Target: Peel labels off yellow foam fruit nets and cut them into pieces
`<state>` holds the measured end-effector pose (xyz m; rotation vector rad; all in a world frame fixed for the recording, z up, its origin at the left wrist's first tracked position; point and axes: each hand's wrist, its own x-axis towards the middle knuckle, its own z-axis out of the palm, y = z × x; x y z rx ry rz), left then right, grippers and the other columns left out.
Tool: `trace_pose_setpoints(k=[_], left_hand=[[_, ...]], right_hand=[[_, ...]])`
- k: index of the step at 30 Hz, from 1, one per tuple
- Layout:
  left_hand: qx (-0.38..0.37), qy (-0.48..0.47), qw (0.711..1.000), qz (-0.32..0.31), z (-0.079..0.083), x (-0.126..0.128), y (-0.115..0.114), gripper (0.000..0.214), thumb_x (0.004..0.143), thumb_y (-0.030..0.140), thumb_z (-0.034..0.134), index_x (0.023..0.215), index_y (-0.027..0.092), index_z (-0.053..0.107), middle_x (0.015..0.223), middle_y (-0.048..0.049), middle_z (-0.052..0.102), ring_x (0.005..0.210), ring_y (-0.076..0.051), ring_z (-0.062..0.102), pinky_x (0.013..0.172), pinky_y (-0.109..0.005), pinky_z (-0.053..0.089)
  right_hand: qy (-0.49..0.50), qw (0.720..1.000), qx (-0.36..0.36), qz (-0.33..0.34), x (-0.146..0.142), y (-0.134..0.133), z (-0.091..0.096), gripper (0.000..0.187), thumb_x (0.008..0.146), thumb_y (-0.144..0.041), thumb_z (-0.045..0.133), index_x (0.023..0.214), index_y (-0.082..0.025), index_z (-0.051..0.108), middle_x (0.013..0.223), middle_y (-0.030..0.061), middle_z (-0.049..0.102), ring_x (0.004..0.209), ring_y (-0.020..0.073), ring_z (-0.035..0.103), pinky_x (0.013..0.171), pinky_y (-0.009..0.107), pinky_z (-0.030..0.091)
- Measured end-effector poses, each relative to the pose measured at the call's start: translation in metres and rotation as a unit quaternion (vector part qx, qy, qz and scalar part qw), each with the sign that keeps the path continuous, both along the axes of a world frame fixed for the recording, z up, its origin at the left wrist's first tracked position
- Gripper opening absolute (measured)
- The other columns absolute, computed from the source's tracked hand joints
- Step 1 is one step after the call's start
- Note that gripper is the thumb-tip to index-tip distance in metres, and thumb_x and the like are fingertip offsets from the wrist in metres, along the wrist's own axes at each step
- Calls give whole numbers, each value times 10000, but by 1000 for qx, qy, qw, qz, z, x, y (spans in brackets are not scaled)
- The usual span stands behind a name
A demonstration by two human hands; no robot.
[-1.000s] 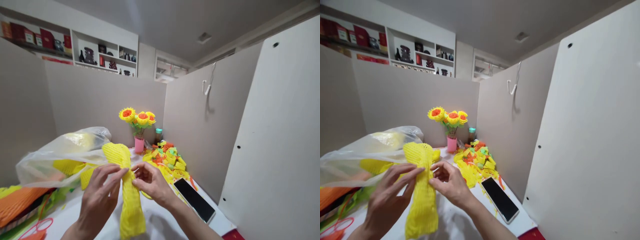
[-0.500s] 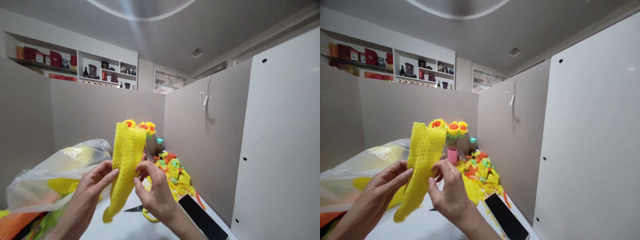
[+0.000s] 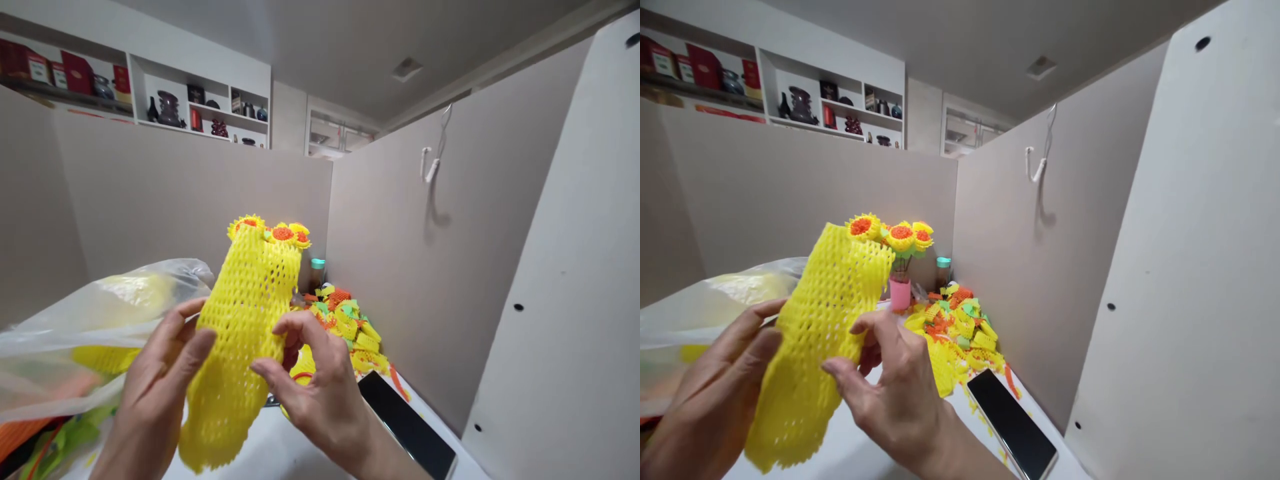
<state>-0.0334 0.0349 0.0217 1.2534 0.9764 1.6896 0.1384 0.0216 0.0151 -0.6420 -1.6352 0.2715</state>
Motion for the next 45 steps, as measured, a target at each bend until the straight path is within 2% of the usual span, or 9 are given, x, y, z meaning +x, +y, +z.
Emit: trace_pose_setpoints(k=[2, 6, 11, 19, 27, 33, 39, 42, 45], left_hand=[[-2, 10, 999, -33, -2, 5, 0, 660, 552, 423, 942, 1153, 349, 679, 1021, 5, 785, 941, -260, 733, 650, -198, 602], [-34, -23, 996, -80, 1, 12, -3, 534, 626, 398, 898, 1122, 346, 710, 1074, -18, 800, 939, -286, 749, 625, -249, 634], [-90, -99, 981, -144, 6, 10, -8, 532, 578, 286, 911, 1093, 307, 777, 1199, -48, 798, 1070, -329, 732, 625, -248, 653], [-115, -149, 979, -75, 7, 8, -3, 526, 517, 363, 938, 1017, 274, 800, 1132, -49, 824, 973, -313, 764, 542, -222, 640], [-72, -112, 989, -57, 11, 12, -6, 586, 496, 331, 971, 1034, 305, 741, 888, 15, 826, 735, -214, 761, 462, -164, 553], [-60, -59, 995, -51, 9, 11, -7, 410, 663, 415, 889, 1007, 348, 677, 832, 47, 793, 503, -140, 670, 411, -172, 502], [-83, -44, 986, -135, 6, 11, -9, 433, 739, 463, 817, 1127, 325, 686, 1037, -31, 802, 666, -202, 734, 553, -249, 616], [-109, -2, 981, -161, 4, 12, -7, 655, 623, 363, 910, 1228, 344, 660, 1059, -33, 810, 826, -256, 762, 664, -277, 646], [-140, -11, 977, -161, 2, 14, -7, 671, 574, 281, 920, 1202, 322, 686, 1056, -45, 815, 712, -259, 757, 578, -303, 640]], right_hand=[[-1, 1000, -2, -1, 0, -1, 0, 299, 820, -241, 774, 1005, -212, 542, 705, -69, 535, 568, 87, 538, 566, 198, 477], [31, 997, -36, 56, 5, -6, 6, 331, 817, -252, 763, 1050, -216, 531, 692, -76, 512, 578, 89, 527, 544, 187, 469], [37, 995, -39, 78, 15, -9, 13, 383, 859, -177, 663, 1216, -221, 534, 902, -19, 578, 796, 104, 594, 764, 223, 520], [99, 970, -153, 163, 14, -8, 13, 637, 736, -130, 800, 1275, -300, 506, 805, -73, 544, 732, 100, 549, 707, 224, 496], [90, 959, -179, 200, 14, -12, 14, 548, 780, -226, 773, 1260, -279, 513, 771, -53, 560, 751, 128, 570, 727, 262, 495], [91, 938, -216, 257, 15, -9, 15, 664, 774, -182, 743, 1365, -262, 450, 756, -76, 542, 683, 103, 544, 696, 257, 498], [89, 967, -187, 145, 13, -5, 15, 131, 815, -240, 686, 876, -187, 583, 754, -33, 593, 660, 98, 552, 626, 233, 469], [104, 981, -140, 79, 15, -3, 15, 119, 835, -235, 664, 802, -192, 558, 746, -37, 591, 646, 91, 544, 623, 225, 470], [122, 979, -138, 86, 18, -1, 16, 147, 869, -293, 663, 816, -192, 571, 771, -28, 607, 665, 95, 563, 636, 228, 479]])
